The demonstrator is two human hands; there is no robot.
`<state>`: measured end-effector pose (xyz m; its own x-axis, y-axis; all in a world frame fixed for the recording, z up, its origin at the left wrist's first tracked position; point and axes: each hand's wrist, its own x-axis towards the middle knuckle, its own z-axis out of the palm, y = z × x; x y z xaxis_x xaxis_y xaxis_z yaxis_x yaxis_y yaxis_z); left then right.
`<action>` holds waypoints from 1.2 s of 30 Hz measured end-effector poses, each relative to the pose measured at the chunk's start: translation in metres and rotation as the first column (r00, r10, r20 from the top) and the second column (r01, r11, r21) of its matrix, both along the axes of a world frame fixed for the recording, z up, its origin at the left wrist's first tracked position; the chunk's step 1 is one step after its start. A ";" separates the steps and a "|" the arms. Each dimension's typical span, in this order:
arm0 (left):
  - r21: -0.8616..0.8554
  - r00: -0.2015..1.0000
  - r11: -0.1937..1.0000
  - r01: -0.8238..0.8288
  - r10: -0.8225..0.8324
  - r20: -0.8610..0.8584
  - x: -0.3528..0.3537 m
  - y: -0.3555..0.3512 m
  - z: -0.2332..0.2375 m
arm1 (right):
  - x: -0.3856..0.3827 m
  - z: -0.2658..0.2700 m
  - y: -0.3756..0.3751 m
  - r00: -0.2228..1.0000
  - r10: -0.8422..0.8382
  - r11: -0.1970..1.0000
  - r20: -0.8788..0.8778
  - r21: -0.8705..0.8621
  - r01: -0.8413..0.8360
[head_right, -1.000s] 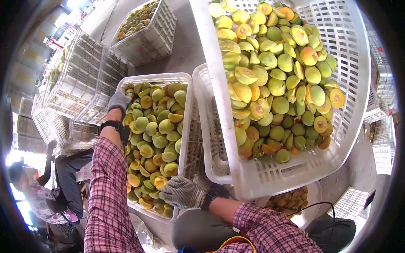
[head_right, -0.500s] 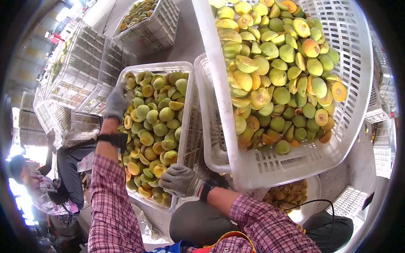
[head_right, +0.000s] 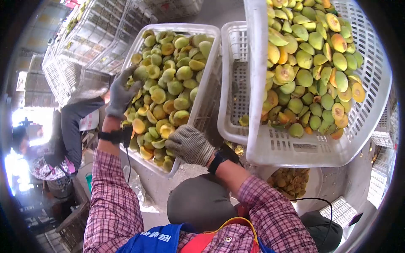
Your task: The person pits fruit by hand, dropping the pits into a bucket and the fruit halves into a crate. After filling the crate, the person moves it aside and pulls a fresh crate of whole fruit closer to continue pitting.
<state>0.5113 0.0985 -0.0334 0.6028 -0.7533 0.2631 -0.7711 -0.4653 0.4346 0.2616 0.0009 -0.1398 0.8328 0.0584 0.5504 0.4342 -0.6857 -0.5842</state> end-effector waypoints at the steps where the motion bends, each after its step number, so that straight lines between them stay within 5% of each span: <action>1: -0.108 0.958 0.994 -0.028 -0.004 -0.287 -0.009 0.018 -0.001 | -0.001 -0.001 -0.001 1.000 -0.006 0.998 0.016 0.065 0.005; 4: -0.023 0.979 0.998 0.052 -0.056 -0.195 -0.074 0.058 0.017 | -0.013 0.010 0.006 0.998 -0.060 0.963 0.018 0.265 0.053; 6: 0.078 0.982 0.980 0.184 -0.180 -0.053 -0.114 0.073 0.022 | -0.019 0.014 0.010 0.983 -0.181 0.833 -0.038 0.525 0.174; 9: 0.470 0.971 0.868 0.159 -0.223 0.083 -0.166 0.093 -0.012 | -0.019 0.022 0.006 0.985 -0.167 0.868 -0.031 0.469 0.162; 12: 0.510 0.995 0.859 0.049 -0.084 0.046 -0.178 0.097 -0.018 | -0.015 0.025 0.002 0.986 -0.165 0.906 -0.009 0.393 0.155; 14: 0.403 0.999 0.914 0.040 -0.048 0.010 -0.177 0.104 -0.013 | -0.015 0.031 0.001 0.989 -0.146 0.921 0.002 0.365 0.135; 16: 0.204 0.985 0.969 -0.139 0.113 0.134 -0.177 0.109 -0.010 | -0.013 0.039 0.000 0.969 -0.245 0.903 -0.031 0.356 0.240; 18: 0.221 0.959 0.949 -0.224 0.175 0.222 -0.182 0.113 -0.011 | -0.010 0.046 -0.004 0.963 -0.265 0.921 -0.043 0.284 0.266; 21: 0.166 0.836 0.848 -0.503 0.429 0.341 -0.159 0.133 -0.041 | 0.001 0.050 -0.011 0.927 -0.364 0.909 -0.090 0.184 0.375; 24: 0.097 0.719 0.721 -0.686 0.652 0.241 -0.120 0.134 -0.070 | 0.017 0.053 -0.023 0.913 -0.398 0.895 -0.088 0.181 0.407; 30: 0.248 0.724 0.682 -0.688 0.628 0.285 -0.115 0.131 -0.072 | 0.064 0.059 -0.058 0.832 -0.537 0.791 -0.141 0.258 0.554; 33: 0.305 0.749 0.684 -0.662 0.597 0.288 -0.114 0.133 -0.070 | 0.072 0.048 -0.067 0.702 -0.655 0.675 -0.279 0.203 0.710; 36: 0.304 0.750 0.686 -0.661 0.614 0.245 -0.112 0.126 -0.065 | 0.075 0.054 -0.070 0.667 -0.663 0.694 -0.339 0.054 0.718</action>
